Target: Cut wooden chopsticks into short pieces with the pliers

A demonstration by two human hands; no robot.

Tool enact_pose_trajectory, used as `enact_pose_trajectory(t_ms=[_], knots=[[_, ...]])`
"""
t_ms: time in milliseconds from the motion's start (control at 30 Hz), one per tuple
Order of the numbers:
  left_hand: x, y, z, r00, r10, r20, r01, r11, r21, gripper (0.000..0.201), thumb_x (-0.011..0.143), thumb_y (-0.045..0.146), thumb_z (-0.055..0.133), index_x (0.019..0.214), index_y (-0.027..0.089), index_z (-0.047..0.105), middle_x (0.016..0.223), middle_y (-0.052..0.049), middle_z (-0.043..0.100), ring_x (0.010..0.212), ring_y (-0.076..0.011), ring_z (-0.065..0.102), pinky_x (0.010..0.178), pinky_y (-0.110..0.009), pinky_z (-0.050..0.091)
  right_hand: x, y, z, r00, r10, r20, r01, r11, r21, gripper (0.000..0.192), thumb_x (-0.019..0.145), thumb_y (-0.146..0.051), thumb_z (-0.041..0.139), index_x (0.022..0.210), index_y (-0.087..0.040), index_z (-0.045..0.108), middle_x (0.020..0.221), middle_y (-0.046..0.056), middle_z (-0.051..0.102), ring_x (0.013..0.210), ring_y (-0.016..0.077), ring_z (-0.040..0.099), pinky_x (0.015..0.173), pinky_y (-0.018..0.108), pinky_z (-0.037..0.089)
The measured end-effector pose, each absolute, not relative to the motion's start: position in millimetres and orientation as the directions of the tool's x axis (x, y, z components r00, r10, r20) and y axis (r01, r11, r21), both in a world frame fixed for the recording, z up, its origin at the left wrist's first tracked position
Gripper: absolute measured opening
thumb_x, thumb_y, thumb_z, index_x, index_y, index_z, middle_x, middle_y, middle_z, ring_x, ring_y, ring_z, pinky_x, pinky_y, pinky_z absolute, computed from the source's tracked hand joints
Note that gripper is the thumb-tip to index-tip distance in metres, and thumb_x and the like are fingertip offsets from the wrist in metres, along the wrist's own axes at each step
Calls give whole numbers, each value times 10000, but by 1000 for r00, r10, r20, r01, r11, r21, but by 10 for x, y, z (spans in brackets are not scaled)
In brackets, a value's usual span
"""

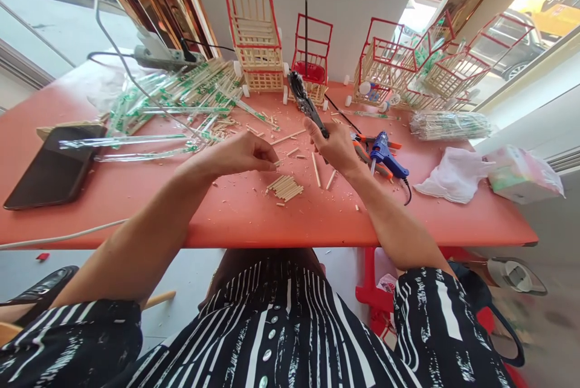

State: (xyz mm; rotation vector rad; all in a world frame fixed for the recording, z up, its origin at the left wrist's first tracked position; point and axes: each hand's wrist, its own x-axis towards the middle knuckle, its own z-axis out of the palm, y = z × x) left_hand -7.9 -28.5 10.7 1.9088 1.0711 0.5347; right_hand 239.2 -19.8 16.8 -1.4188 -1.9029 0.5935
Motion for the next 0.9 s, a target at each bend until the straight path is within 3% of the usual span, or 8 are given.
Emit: enact_pose_trajectory(t_ms=[133,233,700,900], knots=[[-24,-330,106,580,794,-180,514,-186,837,58,650,206,741,702,180,742,603,-10,713,557,-152,644,510,-229,425,2398,-197,163,-192,949,250,661,313,-682,728,923,-865,466,665,-205,632,593,61,640,574,170,641,621,308,508],[-18,-341,114,595,772,-223,537,-175,825,44,694,227,741,689,182,740,564,-16,699,516,-162,647,494,-236,440,2398,-196,162,-198,947,252,683,318,-657,730,921,-870,463,670,-208,640,604,72,651,625,190,659,638,314,515],[-35,-347,128,622,763,-178,528,-240,815,118,686,165,670,579,193,710,512,-1,672,483,-144,635,484,-213,446,2391,-189,145,-209,947,243,713,318,-625,723,944,-843,463,668,-202,653,602,80,665,648,203,668,676,335,508],[-64,-329,133,570,808,-150,579,-265,771,129,656,132,622,607,181,731,548,-8,674,501,-142,618,516,-239,438,2396,-193,145,-205,950,236,710,310,-632,704,955,-822,475,694,-197,666,636,90,687,649,194,662,673,330,509]])
